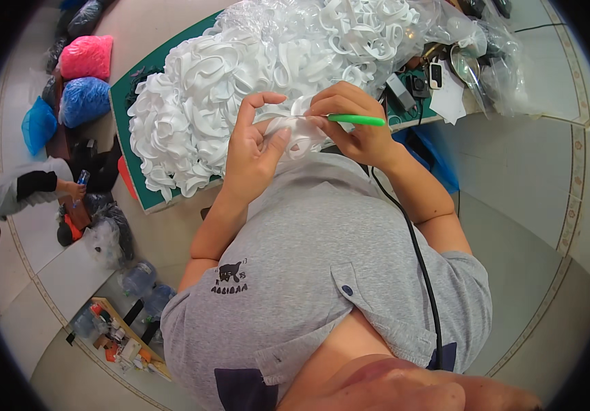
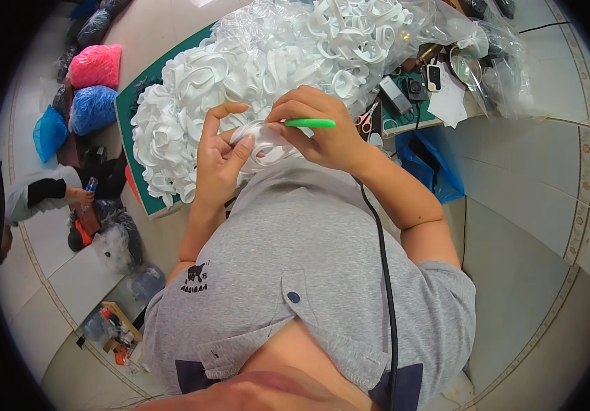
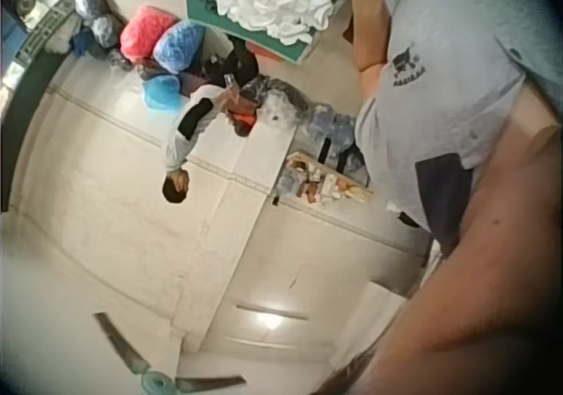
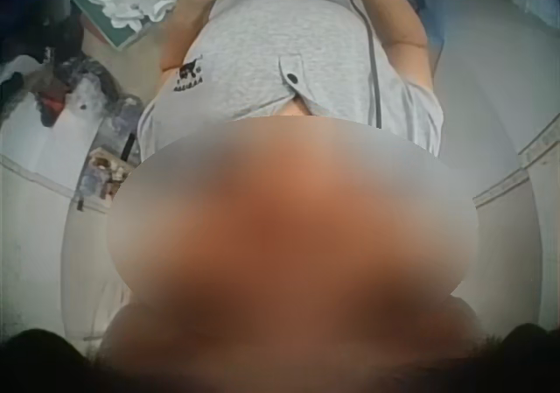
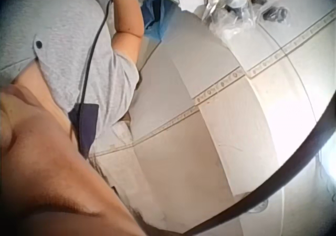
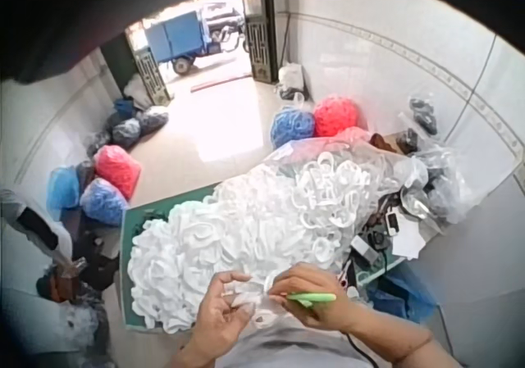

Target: Inspecting and trimming small white plastic parts for assembly.

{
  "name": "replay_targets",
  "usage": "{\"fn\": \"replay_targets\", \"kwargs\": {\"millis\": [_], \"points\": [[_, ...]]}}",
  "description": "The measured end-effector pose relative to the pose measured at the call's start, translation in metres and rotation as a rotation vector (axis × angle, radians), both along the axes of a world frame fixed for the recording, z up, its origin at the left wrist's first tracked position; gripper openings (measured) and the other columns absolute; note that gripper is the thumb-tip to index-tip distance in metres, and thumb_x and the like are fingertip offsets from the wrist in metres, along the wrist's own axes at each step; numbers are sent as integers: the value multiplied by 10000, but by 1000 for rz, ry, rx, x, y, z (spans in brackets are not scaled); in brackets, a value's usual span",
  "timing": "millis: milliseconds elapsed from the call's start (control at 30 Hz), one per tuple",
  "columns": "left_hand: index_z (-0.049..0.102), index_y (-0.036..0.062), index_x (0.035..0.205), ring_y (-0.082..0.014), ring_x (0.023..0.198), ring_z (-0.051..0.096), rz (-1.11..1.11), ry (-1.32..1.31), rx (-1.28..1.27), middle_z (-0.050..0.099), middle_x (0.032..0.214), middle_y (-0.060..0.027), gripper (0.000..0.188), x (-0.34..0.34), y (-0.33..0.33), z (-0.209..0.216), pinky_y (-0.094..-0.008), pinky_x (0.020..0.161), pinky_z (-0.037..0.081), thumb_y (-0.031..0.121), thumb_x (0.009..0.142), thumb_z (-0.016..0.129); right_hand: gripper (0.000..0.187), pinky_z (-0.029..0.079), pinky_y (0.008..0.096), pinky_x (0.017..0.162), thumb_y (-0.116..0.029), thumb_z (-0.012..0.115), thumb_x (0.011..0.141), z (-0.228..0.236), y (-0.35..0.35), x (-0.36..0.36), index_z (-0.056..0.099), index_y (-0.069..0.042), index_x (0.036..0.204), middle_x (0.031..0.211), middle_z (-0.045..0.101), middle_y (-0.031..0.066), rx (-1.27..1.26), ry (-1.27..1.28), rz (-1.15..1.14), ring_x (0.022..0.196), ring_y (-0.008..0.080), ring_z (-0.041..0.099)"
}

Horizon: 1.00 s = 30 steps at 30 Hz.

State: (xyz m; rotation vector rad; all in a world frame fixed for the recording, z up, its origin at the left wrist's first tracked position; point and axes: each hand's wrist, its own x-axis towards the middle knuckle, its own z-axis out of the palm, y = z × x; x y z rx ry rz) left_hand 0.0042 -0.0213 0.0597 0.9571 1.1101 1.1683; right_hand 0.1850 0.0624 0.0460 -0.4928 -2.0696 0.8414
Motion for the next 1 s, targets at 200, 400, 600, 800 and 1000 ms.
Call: {"fn": "replay_targets", "kwargs": {"millis": [200,400,600,800,1000], "points": [[406,-13,1238,-148,807,644,-179,-228,-8,659,953,-124,478,-11,0,-4,-252,740,511,40,827,644,117,435,256,655,-116,587,890,-23,10,1,617,-3,883,828,610,49,-721,-132,0,771,133,572],[421,-47,1296,-181,1002,615,-72,-391,-129,593,1155,-145,621,-12,6,-14,-280,849,501,62,762,721,189,423,248,751,-121,601,858,-17,17,21,597,-2,1004,856,612,83,-538,333,182,873,144,561],[301,-39,1390,-209,1118,554,-193,-702,-247,449,1345,-130,736,-14,20,-35,-299,902,484,-35,745,655,298,480,277,577,59,648,747,-15,14,14,585,-38,1022,942,605,124,266,30,-14,677,205,606],[233,-21,1420,-216,969,593,-155,-718,-257,371,1401,-105,809,-27,22,-66,-268,696,534,-92,701,597,132,478,225,590,-31,582,867,0,24,32,521,-23,984,910,573,71,-335,825,-508,706,107,570],[214,-17,1429,-217,1049,541,99,-513,-69,287,1479,-92,843,-25,29,-91,-273,801,472,-99,667,566,182,487,239,595,-86,538,869,5,43,69,477,-7,1021,865,584,134,-122,1008,-772,704,169,598]]}}
